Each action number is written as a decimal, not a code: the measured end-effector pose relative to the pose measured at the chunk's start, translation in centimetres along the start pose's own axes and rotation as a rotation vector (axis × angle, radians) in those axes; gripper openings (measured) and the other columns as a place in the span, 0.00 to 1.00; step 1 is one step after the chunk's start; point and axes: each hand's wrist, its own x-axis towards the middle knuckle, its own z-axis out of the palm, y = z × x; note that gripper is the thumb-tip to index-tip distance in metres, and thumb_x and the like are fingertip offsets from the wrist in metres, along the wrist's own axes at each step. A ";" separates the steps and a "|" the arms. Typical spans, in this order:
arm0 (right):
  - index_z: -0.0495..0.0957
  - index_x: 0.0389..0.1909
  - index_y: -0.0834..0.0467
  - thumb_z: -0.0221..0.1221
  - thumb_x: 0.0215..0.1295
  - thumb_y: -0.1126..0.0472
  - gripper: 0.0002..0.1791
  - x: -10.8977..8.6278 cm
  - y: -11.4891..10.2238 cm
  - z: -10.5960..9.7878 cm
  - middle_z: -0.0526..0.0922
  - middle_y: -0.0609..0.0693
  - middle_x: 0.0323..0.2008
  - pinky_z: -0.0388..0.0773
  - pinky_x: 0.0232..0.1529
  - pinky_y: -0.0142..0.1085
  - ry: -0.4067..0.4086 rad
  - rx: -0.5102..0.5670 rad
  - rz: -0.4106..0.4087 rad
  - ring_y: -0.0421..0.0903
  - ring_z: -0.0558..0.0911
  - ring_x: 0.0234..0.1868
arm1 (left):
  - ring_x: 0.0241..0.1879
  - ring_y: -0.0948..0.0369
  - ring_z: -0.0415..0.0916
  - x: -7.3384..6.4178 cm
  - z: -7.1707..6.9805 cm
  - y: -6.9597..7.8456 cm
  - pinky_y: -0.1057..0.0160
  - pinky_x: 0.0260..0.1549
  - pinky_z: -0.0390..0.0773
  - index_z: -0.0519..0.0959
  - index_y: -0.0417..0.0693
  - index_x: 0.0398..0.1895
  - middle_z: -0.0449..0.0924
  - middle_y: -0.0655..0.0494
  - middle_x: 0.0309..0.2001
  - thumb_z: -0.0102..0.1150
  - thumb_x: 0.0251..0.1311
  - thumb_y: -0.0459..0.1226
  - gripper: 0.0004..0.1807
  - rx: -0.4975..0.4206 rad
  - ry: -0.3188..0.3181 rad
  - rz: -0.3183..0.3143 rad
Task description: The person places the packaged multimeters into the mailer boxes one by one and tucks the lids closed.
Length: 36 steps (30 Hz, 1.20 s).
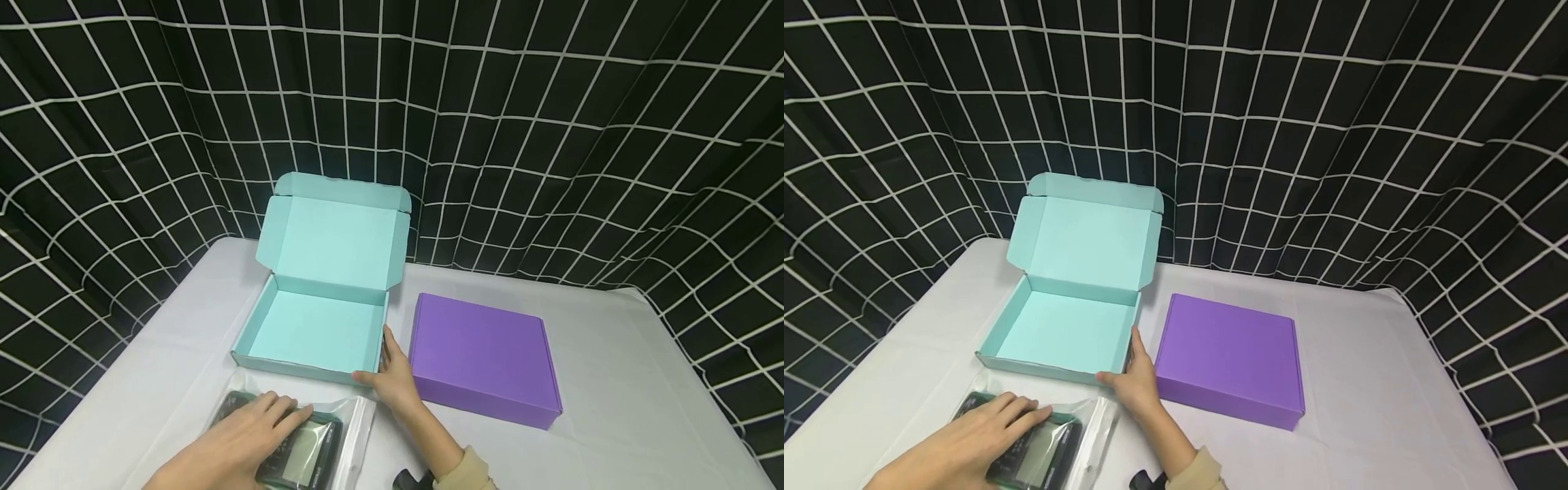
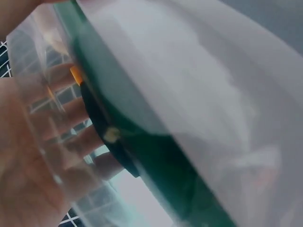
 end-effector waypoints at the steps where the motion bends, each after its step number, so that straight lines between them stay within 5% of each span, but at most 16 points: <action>1: 0.41 0.74 0.70 0.67 0.48 0.77 0.57 0.0 0.0 0.0 0.44 0.71 0.73 0.55 0.69 0.50 0.000 -0.003 -0.005 0.66 0.47 0.73 | 0.42 0.60 0.69 0.0 -0.2 0.0 0.59 0.36 0.80 0.72 0.40 0.60 0.73 0.54 0.47 0.59 0.42 0.73 0.54 0.000 -0.004 -0.002; 5: 0.41 0.74 0.70 0.68 0.49 0.76 0.57 -0.1 0.0 -0.1 0.44 0.70 0.73 0.55 0.69 0.49 0.001 -0.016 -0.007 0.65 0.47 0.73 | 0.45 0.57 0.68 0.3 -1.0 -0.1 0.55 0.40 0.80 0.69 0.40 0.64 0.71 0.52 0.50 0.77 0.34 0.60 0.54 -0.018 -0.061 -0.032; 10: 0.40 0.74 0.70 0.68 0.48 0.78 0.58 0.0 0.1 -0.1 0.44 0.70 0.73 0.55 0.69 0.50 -0.007 0.006 -0.006 0.65 0.46 0.73 | 0.49 0.54 0.69 0.6 -2.1 -0.1 0.50 0.45 0.79 0.67 0.41 0.66 0.71 0.51 0.52 0.81 0.23 0.42 0.56 0.011 -0.067 -0.036; 20: 0.40 0.75 0.69 0.65 0.49 0.80 0.56 0.0 0.2 -0.3 0.44 0.68 0.74 0.54 0.69 0.49 -0.012 0.063 0.002 0.63 0.46 0.74 | 0.47 0.54 0.68 0.5 -3.6 -0.5 0.53 0.41 0.78 0.67 0.41 0.65 0.69 0.51 0.53 0.78 0.14 0.35 0.58 0.049 0.070 -0.023; 28: 0.43 0.74 0.69 0.66 0.47 0.78 0.56 0.0 0.6 -0.2 0.46 0.69 0.73 0.55 0.68 0.48 0.002 0.004 -0.008 0.64 0.49 0.73 | 0.50 0.53 0.70 0.9 -4.2 -1.2 0.50 0.44 0.79 0.66 0.40 0.66 0.71 0.48 0.54 0.78 0.17 0.34 0.58 0.031 0.092 -0.074; 36: 0.41 0.74 0.69 0.64 0.48 0.78 0.55 0.0 0.7 -0.2 0.45 0.70 0.73 0.55 0.69 0.48 -0.004 0.042 -0.031 0.64 0.47 0.73 | 0.50 0.56 0.69 1.9 -4.5 -2.2 0.52 0.43 0.79 0.66 0.41 0.66 0.70 0.51 0.55 0.76 0.17 0.33 0.57 0.013 0.137 -0.030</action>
